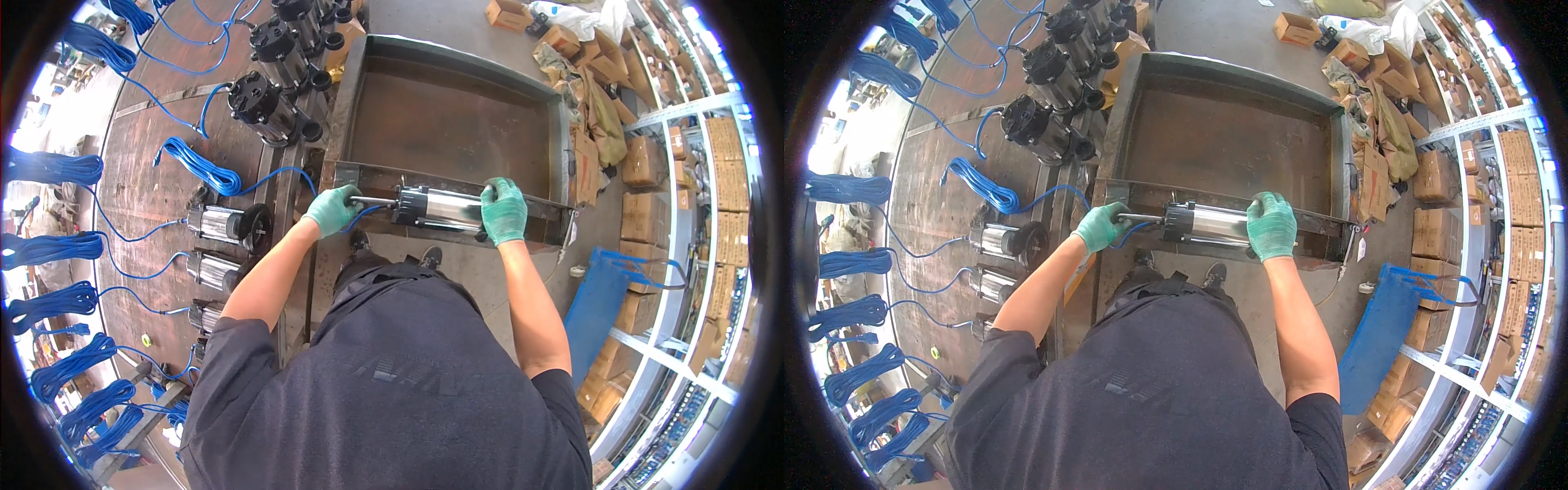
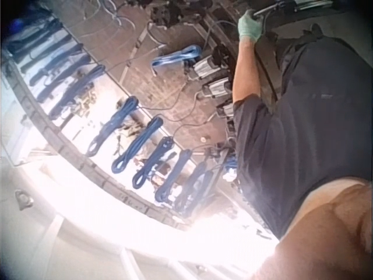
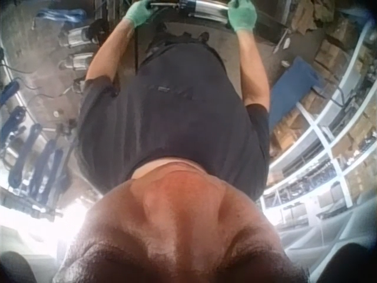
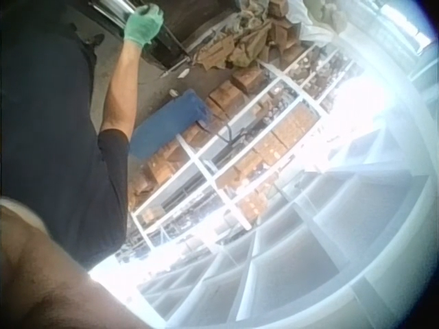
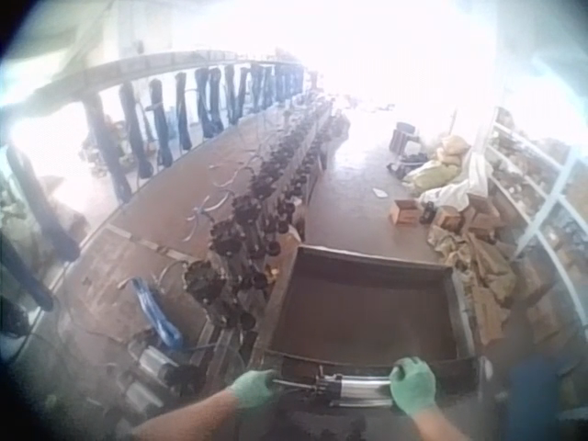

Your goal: The person, wearing gloves, lowers a cylindrical submersible pump component into a tank of water, then removes it, wipes it with a cloth, and places it on a long assembly line table alongside other pump units.

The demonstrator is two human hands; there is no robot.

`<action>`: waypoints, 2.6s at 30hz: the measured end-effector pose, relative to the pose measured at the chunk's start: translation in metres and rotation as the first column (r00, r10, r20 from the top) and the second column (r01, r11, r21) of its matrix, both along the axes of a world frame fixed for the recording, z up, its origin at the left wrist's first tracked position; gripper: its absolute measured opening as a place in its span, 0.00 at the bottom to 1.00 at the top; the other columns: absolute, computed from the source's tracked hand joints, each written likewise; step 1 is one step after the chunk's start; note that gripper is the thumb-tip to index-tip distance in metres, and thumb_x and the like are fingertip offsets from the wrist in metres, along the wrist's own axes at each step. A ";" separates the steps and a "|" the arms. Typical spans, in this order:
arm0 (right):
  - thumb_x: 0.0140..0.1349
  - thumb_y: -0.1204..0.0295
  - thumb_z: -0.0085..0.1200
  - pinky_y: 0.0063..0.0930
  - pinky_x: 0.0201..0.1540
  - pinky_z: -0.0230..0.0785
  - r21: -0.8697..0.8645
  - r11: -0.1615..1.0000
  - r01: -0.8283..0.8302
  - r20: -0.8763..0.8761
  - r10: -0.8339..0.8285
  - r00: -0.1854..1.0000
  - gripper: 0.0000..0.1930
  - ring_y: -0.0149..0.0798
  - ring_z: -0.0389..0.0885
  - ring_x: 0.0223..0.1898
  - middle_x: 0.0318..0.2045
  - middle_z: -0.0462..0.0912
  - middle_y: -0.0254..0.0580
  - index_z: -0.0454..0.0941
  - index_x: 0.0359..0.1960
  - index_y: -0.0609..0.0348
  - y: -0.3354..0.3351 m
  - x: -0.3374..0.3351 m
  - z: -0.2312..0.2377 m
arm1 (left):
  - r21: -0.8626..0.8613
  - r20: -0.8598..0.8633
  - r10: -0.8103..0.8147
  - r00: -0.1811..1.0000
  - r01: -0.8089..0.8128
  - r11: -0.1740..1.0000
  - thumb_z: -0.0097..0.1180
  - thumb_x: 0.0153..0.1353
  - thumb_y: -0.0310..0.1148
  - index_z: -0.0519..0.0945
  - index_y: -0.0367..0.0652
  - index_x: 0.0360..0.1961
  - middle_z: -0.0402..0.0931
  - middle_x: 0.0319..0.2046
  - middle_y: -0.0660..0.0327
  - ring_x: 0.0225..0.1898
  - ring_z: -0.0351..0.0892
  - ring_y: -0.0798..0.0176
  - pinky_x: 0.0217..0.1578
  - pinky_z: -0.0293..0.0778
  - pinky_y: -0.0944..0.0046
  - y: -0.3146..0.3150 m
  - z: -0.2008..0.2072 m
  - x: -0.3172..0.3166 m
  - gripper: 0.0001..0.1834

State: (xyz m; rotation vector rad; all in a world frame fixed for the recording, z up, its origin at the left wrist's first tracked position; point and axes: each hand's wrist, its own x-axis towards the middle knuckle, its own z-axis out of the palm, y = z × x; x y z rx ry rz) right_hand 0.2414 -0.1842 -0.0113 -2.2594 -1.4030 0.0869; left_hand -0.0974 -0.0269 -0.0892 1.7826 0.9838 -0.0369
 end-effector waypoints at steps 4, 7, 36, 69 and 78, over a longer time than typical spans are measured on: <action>0.63 0.69 0.56 0.46 0.48 0.74 0.004 1.000 0.017 0.020 -0.017 1.000 0.07 0.54 0.81 0.43 0.38 0.83 0.48 0.83 0.38 0.56 -0.004 -0.001 0.000 | -0.184 0.134 0.146 0.980 -0.121 0.975 0.63 0.66 0.35 0.70 0.42 0.67 0.84 0.40 0.58 0.33 0.80 0.68 0.35 0.77 0.63 -0.007 0.010 0.003 0.30; 0.63 0.69 0.56 0.46 0.48 0.74 0.012 1.000 0.004 0.028 -0.004 1.000 0.07 0.54 0.81 0.43 0.39 0.84 0.48 0.83 0.38 0.56 -0.002 -0.002 0.001 | -0.335 0.321 0.293 0.900 -0.182 0.925 0.63 0.66 0.38 0.73 0.42 0.63 0.85 0.36 0.49 0.34 0.83 0.52 0.38 0.78 0.56 -0.013 -0.005 -0.006 0.26; 0.60 0.70 0.56 0.48 0.46 0.74 0.077 0.997 -0.011 0.020 0.009 1.000 0.06 0.56 0.80 0.41 0.37 0.82 0.50 0.81 0.34 0.57 -0.006 0.001 -0.007 | -0.625 0.058 0.387 0.920 -0.270 0.733 0.52 0.74 0.49 0.80 0.42 0.54 0.84 0.34 0.64 0.28 0.77 0.71 0.28 0.73 0.70 0.005 -0.007 -0.004 0.21; 0.58 0.70 0.57 0.48 0.46 0.74 0.105 0.994 -0.004 0.016 0.002 1.000 0.06 0.56 0.80 0.39 0.35 0.83 0.51 0.83 0.34 0.58 -0.007 0.003 -0.011 | -0.564 0.145 0.044 0.988 0.046 0.824 0.68 0.64 0.36 0.76 0.43 0.54 0.80 0.38 0.67 0.35 0.80 0.71 0.35 0.78 0.66 0.026 0.013 -0.005 0.21; 0.58 0.70 0.57 0.48 0.46 0.74 0.095 0.995 -0.010 0.020 0.008 1.000 0.07 0.56 0.81 0.41 0.36 0.84 0.51 0.83 0.34 0.58 -0.005 0.003 -0.011 | 0.308 -0.310 -0.422 0.852 0.510 0.803 0.63 0.63 0.49 0.82 0.45 0.44 0.85 0.32 0.52 0.35 0.85 0.47 0.38 0.80 0.52 0.027 0.031 0.006 0.19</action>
